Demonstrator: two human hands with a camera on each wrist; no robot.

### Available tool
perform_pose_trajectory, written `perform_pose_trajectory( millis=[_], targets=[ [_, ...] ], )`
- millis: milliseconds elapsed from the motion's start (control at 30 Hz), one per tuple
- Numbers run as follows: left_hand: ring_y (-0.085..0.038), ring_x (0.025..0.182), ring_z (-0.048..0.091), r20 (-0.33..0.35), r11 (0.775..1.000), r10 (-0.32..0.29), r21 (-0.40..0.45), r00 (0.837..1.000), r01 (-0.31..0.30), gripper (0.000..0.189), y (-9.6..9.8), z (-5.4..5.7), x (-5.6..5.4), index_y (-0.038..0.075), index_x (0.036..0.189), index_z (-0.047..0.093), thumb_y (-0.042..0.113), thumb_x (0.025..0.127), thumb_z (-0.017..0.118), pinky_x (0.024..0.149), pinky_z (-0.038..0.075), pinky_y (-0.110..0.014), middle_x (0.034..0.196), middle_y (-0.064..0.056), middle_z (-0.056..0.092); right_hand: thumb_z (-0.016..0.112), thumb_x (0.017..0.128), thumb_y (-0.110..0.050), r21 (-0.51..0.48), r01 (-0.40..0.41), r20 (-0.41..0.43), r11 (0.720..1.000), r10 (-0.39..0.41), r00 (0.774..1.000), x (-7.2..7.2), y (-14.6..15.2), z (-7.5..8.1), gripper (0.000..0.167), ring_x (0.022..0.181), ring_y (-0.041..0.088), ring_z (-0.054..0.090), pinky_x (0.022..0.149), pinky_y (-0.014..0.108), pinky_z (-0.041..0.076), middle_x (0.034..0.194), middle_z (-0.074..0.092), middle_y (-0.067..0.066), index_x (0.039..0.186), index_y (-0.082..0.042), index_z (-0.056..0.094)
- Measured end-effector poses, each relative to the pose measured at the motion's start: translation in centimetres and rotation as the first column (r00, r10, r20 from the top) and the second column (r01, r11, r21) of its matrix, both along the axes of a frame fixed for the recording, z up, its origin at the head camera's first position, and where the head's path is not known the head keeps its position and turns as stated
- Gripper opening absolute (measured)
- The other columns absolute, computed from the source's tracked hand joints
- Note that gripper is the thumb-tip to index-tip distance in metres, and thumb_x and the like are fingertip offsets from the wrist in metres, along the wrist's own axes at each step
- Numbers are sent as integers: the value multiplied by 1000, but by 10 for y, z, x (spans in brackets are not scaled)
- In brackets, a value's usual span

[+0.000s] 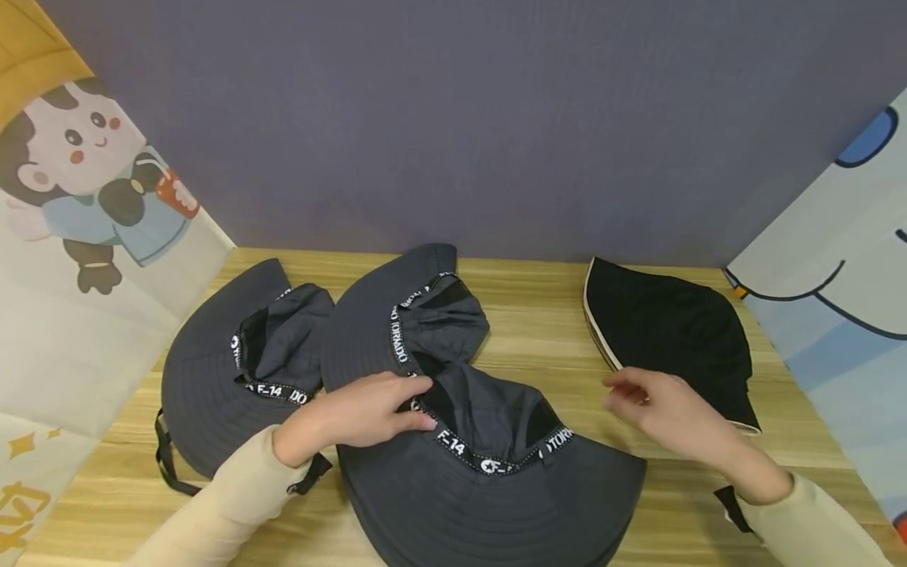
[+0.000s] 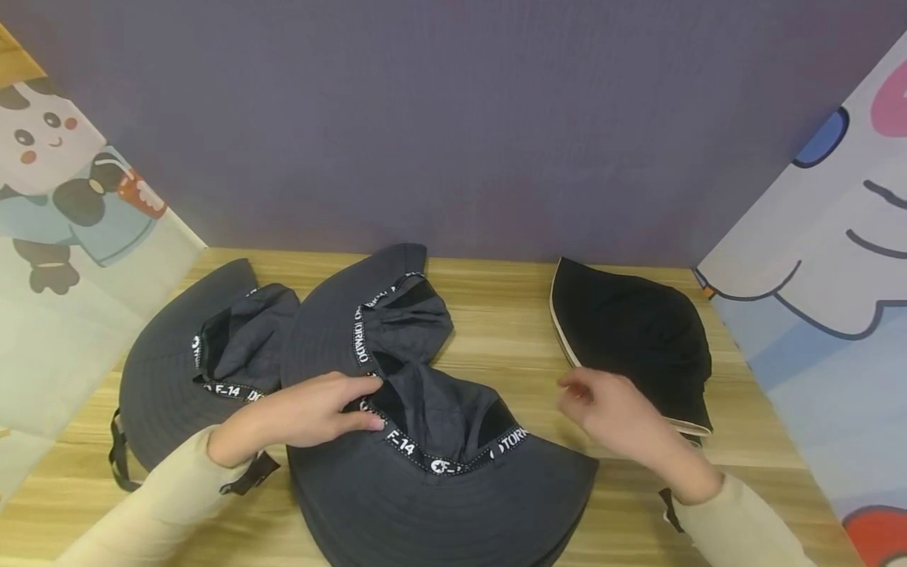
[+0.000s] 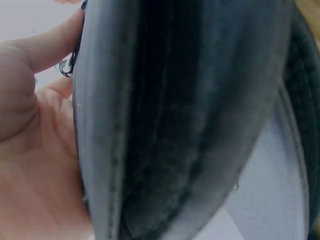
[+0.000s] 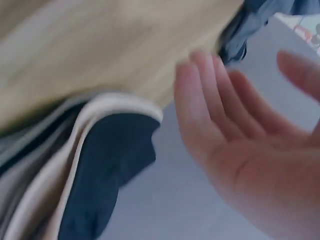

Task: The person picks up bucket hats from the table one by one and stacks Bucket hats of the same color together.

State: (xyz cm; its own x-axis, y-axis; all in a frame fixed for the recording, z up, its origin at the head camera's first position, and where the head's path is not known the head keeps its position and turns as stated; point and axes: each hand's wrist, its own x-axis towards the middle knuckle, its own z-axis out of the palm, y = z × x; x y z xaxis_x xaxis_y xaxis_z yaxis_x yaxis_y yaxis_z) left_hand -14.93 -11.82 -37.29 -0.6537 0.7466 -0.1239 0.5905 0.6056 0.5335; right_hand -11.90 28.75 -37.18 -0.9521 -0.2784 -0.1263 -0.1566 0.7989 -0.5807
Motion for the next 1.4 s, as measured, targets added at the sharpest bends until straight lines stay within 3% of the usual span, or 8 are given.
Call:
perform_pose_trajectory(
  millis=[200,300,433,533,567,767,1100,1400],
  targets=[
    [-7,67,48,23,1000,3,17,1000,-4,24,9,-7,2,19,92,50,37,102,62,67,44,-28,70,10,39,67,99,-33,-131,-130,235,983,158,959,9,-14,-16,45,92,15,62,76,29,52,100,67,0,125,2,65],
    [-7,71,52,49,1000,10,21,999,-11,21,14,-11,3,17,99,56,36,102,63,69,46,-28,74,9,47,70,96,-34,-152,-167,246,974,201,948,11,-14,-22,40,84,12,60,71,27,50,92,64,-1,119,0,67],
    [-14,97,66,60,999,43,-8,997,-43,38,22,-19,8,9,126,62,37,101,63,85,53,-33,105,-2,69,77,91,-33,-130,-212,232,969,238,943,12,-13,-31,31,67,6,52,60,25,44,77,57,-6,106,-8,68],
    [-18,99,68,21,996,72,-53,997,-71,41,29,-25,13,8,127,62,38,100,64,82,54,-37,110,-6,71,81,87,-31,-117,-239,242,964,261,935,14,-11,-37,28,61,5,47,57,25,39,70,52,-7,97,-11,64],
    [-18,92,68,0,994,77,-72,997,-77,37,31,-27,15,9,121,64,39,100,65,77,55,-37,103,-4,71,82,86,-30,-112,-244,244,963,265,933,15,-10,-39,28,61,5,46,57,25,38,70,51,-8,95,-11,63],
    [-19,79,68,-97,979,119,-153,988,-133,36,37,-31,25,9,110,66,44,99,65,64,53,-39,93,-3,70,82,86,-24,-87,-240,216,967,253,943,16,-5,-43,27,60,4,44,57,26,37,69,49,-7,92,-11,59],
    [-18,82,66,-81,977,138,-155,987,-149,27,41,-30,28,13,104,64,38,97,70,67,53,-39,94,1,68,82,85,-21,44,-165,142,985,157,977,11,9,-41,27,62,6,44,58,25,37,71,48,-6,91,-14,58],
    [-22,81,67,-118,966,172,-172,978,-191,27,43,-32,29,15,96,62,40,96,69,66,53,-42,88,1,66,82,84,-19,102,-129,152,986,112,982,15,20,-41,28,61,7,43,58,26,37,70,47,-5,90,-14,56]
  ],
)
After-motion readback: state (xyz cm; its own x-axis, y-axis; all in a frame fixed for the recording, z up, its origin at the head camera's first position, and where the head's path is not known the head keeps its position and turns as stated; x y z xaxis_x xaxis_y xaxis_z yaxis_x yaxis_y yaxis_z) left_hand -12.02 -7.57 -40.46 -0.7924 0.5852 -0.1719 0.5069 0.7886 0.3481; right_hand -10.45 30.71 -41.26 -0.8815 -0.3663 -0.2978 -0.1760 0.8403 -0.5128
